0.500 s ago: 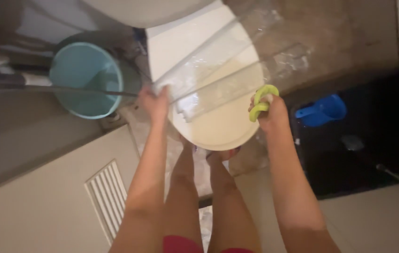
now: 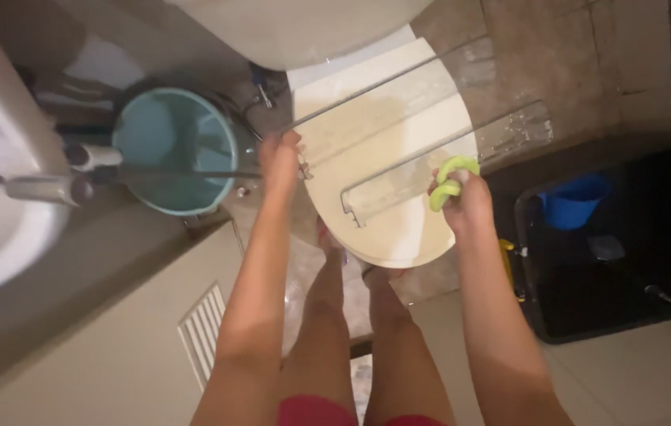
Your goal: The recorder washes and scrubs clear plastic trays using a sponge and detergent in a bathroom area.
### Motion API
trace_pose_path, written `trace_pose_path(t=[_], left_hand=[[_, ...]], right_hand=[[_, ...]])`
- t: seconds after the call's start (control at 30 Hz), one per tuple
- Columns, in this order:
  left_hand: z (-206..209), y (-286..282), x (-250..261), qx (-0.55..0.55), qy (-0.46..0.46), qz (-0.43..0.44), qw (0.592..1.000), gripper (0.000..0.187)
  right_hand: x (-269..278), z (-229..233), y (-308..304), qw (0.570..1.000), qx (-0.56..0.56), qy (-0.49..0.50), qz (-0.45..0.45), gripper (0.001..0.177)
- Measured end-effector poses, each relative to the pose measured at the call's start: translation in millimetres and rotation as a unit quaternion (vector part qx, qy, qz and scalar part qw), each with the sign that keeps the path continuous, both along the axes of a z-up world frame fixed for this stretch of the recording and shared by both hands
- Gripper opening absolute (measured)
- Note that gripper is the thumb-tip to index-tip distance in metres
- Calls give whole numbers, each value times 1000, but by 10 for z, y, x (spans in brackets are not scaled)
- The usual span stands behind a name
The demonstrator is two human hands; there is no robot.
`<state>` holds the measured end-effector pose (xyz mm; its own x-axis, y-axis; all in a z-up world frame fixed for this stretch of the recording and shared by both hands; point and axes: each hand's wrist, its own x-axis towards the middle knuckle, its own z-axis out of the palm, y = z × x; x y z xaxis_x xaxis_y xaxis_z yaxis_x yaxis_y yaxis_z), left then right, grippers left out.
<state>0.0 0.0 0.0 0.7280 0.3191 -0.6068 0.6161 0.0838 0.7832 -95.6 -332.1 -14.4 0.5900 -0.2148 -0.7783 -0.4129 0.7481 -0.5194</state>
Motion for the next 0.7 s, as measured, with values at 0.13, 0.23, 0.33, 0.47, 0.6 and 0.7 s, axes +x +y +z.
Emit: trace_pose_path(t=[0.13,0.23,0.33,0.47,0.6,0.7], left_hand=[[724,17,-255,168,-262,-64,948,34],[1334,37,-416,375,-353,-113,850,37],[1984,69,-479,427,-504,-223,717,46],[2108,160,-632,375,-417,-151,815,40],[1780,374,-727,233,-297,31,926,31],[1799,569,-717,-12,-196,114,974,33]], right_hand=[[90,317,118,1000,-26,-16,8,32],[182,540,236,998,-50,-32,26,34],[305,817,439,989,-130,11,75,35],[359,608,530,966,-233,46,99,33],[499,620,594,900,-430,-41,56,24],[843,1725,986,847,-526,-29,63,22]])
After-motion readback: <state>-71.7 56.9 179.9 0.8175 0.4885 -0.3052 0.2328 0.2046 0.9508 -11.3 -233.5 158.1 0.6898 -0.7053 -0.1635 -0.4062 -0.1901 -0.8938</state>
